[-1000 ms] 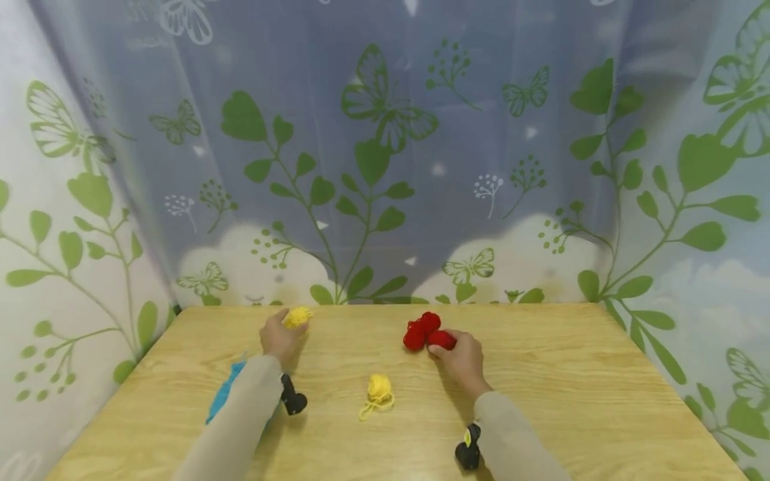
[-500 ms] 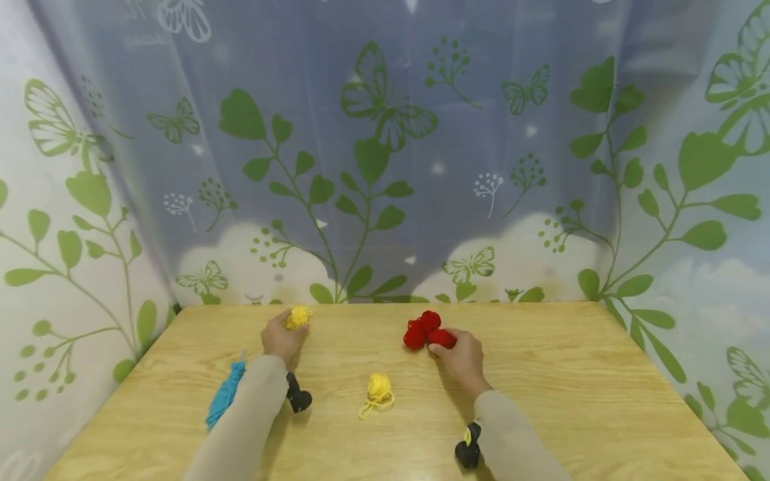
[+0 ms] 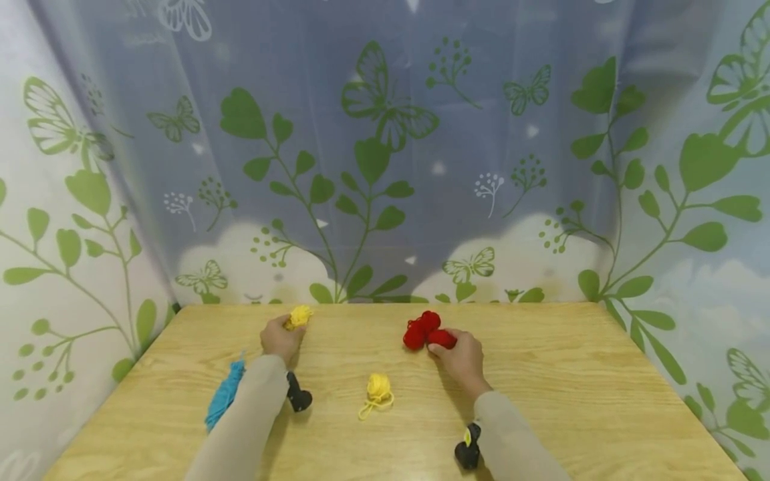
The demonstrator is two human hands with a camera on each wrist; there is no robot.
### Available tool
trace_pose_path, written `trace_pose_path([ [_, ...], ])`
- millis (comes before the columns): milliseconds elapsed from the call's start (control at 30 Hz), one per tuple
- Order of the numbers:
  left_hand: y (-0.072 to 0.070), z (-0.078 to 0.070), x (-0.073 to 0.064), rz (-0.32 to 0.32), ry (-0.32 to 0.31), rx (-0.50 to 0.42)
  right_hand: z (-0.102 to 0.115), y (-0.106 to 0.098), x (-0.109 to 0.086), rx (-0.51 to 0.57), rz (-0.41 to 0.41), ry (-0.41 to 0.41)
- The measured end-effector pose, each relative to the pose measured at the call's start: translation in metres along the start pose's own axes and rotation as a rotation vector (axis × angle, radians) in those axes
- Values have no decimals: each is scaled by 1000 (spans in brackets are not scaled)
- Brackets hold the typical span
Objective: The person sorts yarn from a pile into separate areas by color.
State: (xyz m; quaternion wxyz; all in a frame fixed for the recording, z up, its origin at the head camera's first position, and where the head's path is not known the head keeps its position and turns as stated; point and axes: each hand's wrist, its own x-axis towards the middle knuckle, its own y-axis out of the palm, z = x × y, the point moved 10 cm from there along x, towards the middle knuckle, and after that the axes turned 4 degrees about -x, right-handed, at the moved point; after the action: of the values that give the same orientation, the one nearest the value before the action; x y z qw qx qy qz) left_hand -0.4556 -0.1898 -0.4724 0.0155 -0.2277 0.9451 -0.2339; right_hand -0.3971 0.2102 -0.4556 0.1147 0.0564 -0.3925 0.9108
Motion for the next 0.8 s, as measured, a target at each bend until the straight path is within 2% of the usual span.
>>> trace_pose_path([
  [67,0,3,0,-2,-14,-5,1,0,0,-8,8,0],
  [367,-2,1,-2,-15,-5,-2,8,-3,-3,-14,61,-12],
  [500,-1,2,-1,-1,-12,-25,14,-9,-4,-2,60,-22],
  [667,2,5,2,18,-5,-29,27,-16,-9,-5,36,-59],
  [800,3,6,3,24,4,-21,43,-13,-21,16,50,-95],
])
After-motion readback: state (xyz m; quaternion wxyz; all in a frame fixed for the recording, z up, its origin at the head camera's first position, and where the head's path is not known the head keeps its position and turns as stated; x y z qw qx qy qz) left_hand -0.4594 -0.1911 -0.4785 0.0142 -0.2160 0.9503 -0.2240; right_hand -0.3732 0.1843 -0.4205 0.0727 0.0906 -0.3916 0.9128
